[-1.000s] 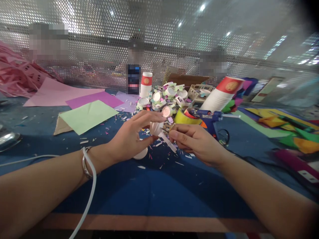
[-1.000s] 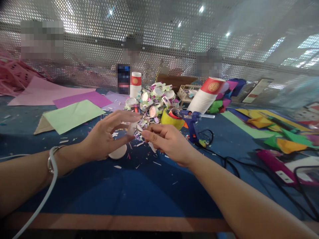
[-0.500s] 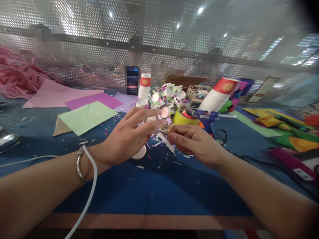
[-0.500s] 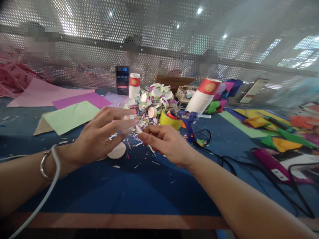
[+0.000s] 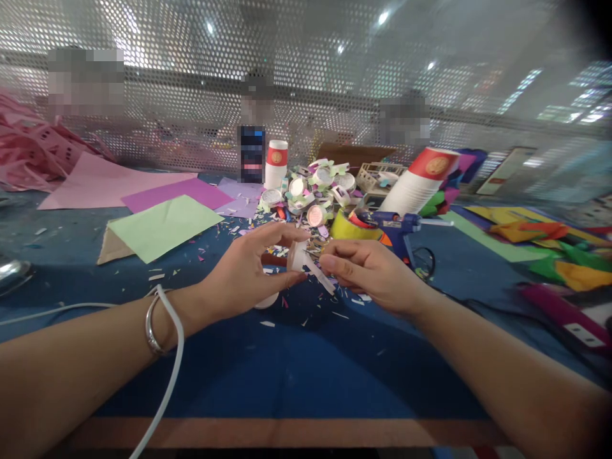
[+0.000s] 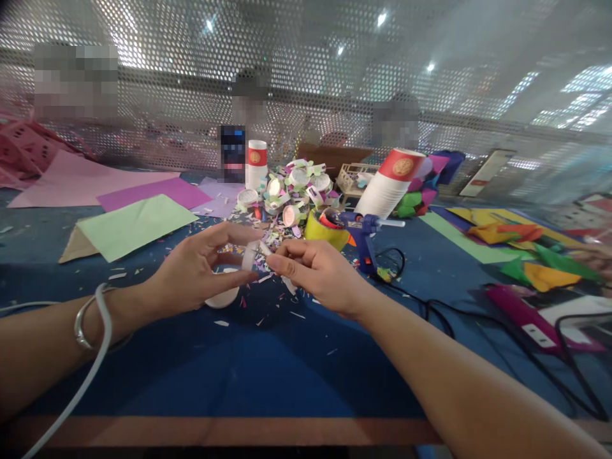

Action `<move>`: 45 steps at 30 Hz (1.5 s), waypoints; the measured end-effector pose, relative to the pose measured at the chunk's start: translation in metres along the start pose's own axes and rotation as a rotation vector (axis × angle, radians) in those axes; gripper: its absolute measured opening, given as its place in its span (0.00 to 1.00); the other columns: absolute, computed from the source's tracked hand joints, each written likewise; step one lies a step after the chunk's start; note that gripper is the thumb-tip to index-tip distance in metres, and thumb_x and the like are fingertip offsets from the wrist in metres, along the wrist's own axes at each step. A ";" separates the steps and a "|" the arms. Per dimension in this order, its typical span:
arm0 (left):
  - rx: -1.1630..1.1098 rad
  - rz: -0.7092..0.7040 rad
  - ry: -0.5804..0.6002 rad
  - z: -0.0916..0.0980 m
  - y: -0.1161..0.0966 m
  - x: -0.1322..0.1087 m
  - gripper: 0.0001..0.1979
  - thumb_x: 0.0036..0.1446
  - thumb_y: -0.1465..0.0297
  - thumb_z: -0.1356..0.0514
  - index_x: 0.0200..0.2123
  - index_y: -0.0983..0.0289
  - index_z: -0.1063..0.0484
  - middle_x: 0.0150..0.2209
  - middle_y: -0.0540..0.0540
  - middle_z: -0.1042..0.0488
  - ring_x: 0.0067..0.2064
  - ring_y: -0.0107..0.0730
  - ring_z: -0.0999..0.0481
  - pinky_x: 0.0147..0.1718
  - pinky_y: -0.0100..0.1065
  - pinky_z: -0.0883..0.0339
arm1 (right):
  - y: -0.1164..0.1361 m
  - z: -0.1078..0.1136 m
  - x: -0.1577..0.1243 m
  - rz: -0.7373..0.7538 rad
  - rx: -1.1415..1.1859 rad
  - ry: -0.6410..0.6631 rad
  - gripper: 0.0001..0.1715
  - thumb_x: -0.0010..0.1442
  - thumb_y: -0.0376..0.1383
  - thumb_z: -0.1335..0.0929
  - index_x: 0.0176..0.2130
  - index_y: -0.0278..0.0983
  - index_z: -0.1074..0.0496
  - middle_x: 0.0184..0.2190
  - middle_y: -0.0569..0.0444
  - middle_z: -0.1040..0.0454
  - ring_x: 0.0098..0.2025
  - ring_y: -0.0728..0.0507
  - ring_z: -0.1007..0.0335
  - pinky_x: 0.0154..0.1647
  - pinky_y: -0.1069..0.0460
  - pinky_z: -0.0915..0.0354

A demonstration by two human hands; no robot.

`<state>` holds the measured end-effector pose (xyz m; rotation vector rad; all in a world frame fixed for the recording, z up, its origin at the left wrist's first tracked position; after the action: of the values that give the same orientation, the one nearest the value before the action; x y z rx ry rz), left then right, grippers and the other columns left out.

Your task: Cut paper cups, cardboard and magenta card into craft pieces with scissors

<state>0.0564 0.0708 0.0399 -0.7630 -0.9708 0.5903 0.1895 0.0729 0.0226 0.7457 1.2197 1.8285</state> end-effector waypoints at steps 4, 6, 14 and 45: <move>0.047 0.006 -0.012 0.002 -0.002 0.000 0.23 0.55 0.73 0.32 0.55 0.59 0.28 0.55 0.58 0.26 0.55 0.38 0.24 0.46 0.37 0.20 | 0.001 0.000 -0.001 -0.012 -0.010 -0.007 0.23 0.64 0.51 0.31 0.31 0.35 0.32 0.20 0.63 0.44 0.20 0.54 0.53 0.19 0.55 0.59; 0.172 -0.087 -0.026 0.006 -0.014 -0.001 0.23 0.55 0.75 0.33 0.55 0.60 0.28 0.55 0.58 0.26 0.56 0.39 0.26 0.48 0.38 0.21 | 0.003 0.000 -0.002 -0.012 -0.001 -0.004 0.23 0.64 0.51 0.31 0.30 0.35 0.33 0.20 0.63 0.45 0.20 0.54 0.54 0.19 0.55 0.59; 0.411 -0.276 -0.035 0.009 -0.042 -0.003 0.23 0.56 0.79 0.36 0.55 0.59 0.27 0.56 0.59 0.27 0.59 0.41 0.28 0.57 0.45 0.29 | 0.007 -0.001 -0.004 -0.017 0.045 0.000 0.24 0.63 0.51 0.30 0.28 0.35 0.34 0.20 0.63 0.46 0.20 0.55 0.54 0.18 0.55 0.59; 0.066 0.432 0.236 -0.025 0.014 -0.016 0.17 0.64 0.61 0.43 0.26 0.65 0.30 0.23 0.47 0.33 0.25 0.22 0.37 0.24 0.25 0.44 | 0.019 -0.001 -0.004 0.118 -0.240 -0.164 0.14 0.62 0.43 0.30 0.36 0.34 0.27 0.28 0.54 0.28 0.29 0.49 0.37 0.30 0.53 0.39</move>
<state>0.0701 0.0596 0.0116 -0.9678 -0.5669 0.8789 0.1855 0.0651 0.0395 0.8261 0.8492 1.9259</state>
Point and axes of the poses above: each hand's wrist, its own x-axis towards the middle knuckle, its own z-axis out of the back of the hand, y = z × x, the point moved 10 cm from there along x, towards the middle knuckle
